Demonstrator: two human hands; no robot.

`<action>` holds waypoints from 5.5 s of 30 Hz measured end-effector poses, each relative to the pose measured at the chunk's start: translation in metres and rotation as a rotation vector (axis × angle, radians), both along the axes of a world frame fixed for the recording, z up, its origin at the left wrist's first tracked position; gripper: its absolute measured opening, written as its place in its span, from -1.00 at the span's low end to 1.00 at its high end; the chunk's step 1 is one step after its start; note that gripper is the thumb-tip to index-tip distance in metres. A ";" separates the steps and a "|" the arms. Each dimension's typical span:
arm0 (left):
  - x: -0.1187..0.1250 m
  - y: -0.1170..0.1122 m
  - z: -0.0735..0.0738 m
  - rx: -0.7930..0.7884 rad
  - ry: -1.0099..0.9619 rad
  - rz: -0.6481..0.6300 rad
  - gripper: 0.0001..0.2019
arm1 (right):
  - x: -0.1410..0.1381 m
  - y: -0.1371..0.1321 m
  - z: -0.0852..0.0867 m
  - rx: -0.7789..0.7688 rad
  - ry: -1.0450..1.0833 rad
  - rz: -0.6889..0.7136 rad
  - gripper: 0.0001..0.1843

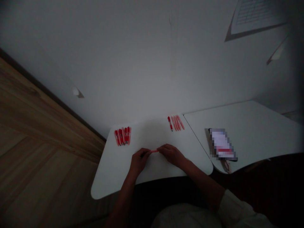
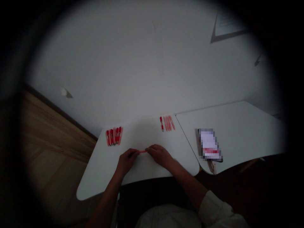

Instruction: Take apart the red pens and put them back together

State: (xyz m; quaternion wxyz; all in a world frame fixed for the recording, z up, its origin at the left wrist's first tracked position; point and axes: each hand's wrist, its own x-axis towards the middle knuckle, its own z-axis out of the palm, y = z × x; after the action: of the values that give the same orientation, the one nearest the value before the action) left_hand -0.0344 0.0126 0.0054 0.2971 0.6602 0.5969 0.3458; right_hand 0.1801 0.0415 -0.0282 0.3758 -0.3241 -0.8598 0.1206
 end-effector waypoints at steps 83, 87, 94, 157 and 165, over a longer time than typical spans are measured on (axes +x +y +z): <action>-0.002 0.002 -0.006 0.061 0.071 -0.080 -0.77 | -0.001 0.003 -0.004 -0.063 0.058 -0.016 -0.82; 0.000 0.003 -0.007 0.061 0.098 -0.059 -0.76 | -0.002 0.002 -0.003 -0.036 0.050 -0.016 -0.82; -0.001 0.002 -0.007 0.045 0.047 -0.062 -0.78 | -0.003 0.002 -0.004 -0.051 0.026 -0.022 -0.82; 0.043 0.039 0.045 -0.330 -1.472 -0.008 -0.74 | -0.017 -0.005 0.018 -0.742 0.400 0.254 -0.57; 0.031 0.043 0.044 -0.558 -1.536 -0.103 -0.63 | -0.017 -0.007 0.022 -0.724 0.390 0.263 -0.60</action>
State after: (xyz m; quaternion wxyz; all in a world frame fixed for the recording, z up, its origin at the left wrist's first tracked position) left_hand -0.0033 0.0556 0.0498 0.7920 0.1677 0.2602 0.5262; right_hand 0.1634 0.0346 -0.0059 0.3748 -0.2937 -0.7087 0.5207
